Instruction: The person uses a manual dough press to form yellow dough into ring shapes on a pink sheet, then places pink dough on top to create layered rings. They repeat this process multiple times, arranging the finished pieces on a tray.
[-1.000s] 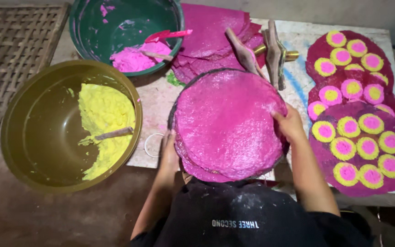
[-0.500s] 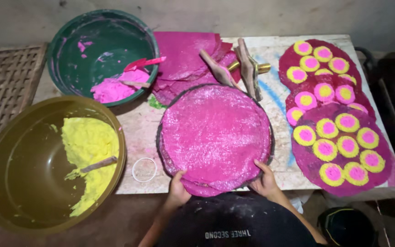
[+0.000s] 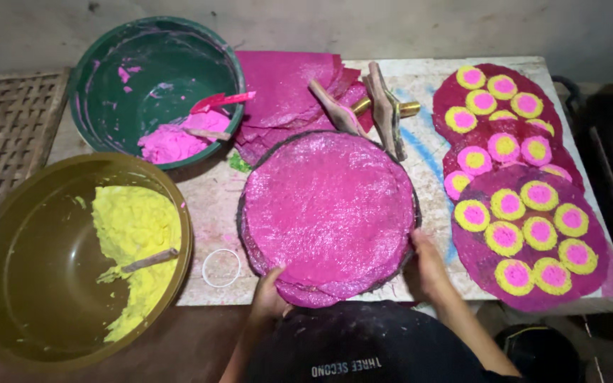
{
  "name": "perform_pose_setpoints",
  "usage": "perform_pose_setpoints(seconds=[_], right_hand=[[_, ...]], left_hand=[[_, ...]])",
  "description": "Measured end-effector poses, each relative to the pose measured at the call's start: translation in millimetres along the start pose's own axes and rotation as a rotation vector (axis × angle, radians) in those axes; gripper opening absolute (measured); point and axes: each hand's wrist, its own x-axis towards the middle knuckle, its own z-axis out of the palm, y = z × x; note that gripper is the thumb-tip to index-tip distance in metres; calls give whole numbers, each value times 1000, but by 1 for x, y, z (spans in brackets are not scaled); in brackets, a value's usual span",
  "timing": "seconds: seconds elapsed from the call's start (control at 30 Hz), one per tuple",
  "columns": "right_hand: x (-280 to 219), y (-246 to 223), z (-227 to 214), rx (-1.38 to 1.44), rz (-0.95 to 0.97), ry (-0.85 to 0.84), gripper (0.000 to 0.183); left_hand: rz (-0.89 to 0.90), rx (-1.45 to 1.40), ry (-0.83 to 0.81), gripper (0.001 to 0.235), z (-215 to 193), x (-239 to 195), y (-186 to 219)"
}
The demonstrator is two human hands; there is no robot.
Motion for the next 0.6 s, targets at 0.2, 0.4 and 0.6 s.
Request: perform_pose_setpoints(seconds=[0.2,0.4,0.6], right_hand=[[127,-92,10,-697,-968,48,32],[247,-125,87,-1212,-690,88,53],[272,-127,112,-1446,-447,25,67]], left_hand=[[1021,861,546,49,11,-46,37],[919,1889,733,36,11,-82,73],[868,1842,918,21,34,-90,66]])
